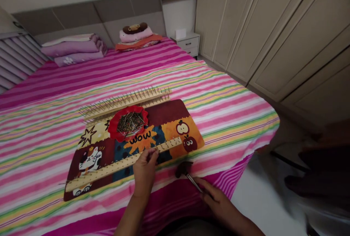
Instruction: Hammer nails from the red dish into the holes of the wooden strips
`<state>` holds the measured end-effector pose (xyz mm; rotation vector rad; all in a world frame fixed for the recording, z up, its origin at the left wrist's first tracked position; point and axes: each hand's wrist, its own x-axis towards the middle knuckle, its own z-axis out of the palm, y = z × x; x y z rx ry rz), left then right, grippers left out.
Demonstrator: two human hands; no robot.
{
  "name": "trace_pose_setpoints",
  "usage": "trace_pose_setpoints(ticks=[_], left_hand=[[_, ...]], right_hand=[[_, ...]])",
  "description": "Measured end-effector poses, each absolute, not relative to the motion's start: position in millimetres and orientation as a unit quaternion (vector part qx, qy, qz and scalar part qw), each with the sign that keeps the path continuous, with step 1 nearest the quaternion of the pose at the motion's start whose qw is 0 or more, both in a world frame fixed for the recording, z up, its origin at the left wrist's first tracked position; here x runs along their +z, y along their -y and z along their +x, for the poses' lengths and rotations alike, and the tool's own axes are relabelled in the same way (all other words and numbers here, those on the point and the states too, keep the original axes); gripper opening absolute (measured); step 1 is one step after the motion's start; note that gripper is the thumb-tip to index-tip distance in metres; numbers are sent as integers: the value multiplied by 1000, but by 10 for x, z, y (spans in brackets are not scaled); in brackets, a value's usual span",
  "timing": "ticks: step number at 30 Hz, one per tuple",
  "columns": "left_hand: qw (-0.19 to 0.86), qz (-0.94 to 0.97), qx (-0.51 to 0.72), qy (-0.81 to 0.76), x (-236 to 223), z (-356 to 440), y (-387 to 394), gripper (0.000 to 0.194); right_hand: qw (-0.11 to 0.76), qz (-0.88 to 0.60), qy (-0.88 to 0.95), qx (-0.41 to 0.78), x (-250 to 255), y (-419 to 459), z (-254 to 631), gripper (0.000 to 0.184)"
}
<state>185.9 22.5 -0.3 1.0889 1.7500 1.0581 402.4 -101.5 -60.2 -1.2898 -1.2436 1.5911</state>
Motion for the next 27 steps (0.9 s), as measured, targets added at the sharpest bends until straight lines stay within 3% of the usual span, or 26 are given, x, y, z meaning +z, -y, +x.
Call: trace_pose_setpoints(ticks=[17,27], left_hand=[[262,532,413,-691,-104,1948,-209,23],[197,603,386,-670,-178,1947,-221,19]], right_hand=[[356,-525,480,606,-560,1063,4003,47],[378,-509,607,480,351,820,3905,45]])
